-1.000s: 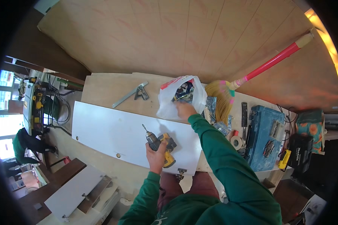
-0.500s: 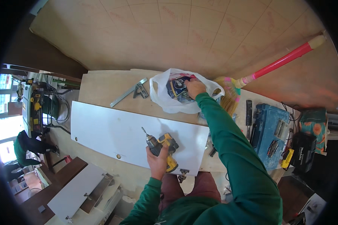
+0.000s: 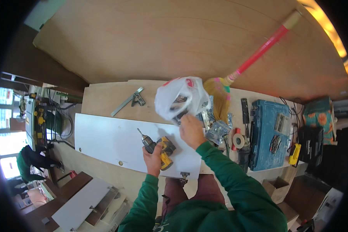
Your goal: The person marks a white cabinet door with a pen, then uses a cordless drill to drive screws into the marked locations. They attach metal hinges to the door and secure them with the drill. The person also handles a plastic bag of hardware and a small metal bracket during the process.
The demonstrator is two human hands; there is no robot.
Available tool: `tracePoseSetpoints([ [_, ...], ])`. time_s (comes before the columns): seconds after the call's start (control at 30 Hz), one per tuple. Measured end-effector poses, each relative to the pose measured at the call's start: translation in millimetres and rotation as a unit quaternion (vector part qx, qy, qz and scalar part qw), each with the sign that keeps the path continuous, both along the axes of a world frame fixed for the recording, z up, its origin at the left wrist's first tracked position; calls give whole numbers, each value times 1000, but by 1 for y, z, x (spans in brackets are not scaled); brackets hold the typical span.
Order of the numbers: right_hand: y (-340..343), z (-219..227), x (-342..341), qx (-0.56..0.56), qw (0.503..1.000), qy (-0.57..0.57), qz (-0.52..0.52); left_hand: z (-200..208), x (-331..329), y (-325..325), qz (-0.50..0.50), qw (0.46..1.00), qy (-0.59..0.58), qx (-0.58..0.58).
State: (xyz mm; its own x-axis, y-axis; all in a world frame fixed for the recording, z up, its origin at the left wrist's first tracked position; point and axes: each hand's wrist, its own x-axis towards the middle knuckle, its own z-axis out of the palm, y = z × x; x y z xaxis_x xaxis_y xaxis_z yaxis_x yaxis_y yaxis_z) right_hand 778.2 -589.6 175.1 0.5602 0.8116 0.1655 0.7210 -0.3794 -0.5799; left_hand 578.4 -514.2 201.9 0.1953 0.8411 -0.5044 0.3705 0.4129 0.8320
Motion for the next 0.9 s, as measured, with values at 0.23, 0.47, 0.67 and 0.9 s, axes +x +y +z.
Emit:
tracePoseSetpoints([
  [0.23, -9, -7, -25, 93, 986, 114, -74, -3, 0, -3, -9, 1000, -7, 18],
  [0.47, -46, 101, 61, 306, 939, 118, -103, -10, -15, -7, 32, 997, 13, 62],
  [0.67, -194, 119, 47, 53, 987, 44, -142, 18, -54, -56, 146, 985, 0, 94],
  [0.9, -306, 58, -74, 26, 946, 267, -182, 15, -82, -202, -98, 993, -61, -40],
])
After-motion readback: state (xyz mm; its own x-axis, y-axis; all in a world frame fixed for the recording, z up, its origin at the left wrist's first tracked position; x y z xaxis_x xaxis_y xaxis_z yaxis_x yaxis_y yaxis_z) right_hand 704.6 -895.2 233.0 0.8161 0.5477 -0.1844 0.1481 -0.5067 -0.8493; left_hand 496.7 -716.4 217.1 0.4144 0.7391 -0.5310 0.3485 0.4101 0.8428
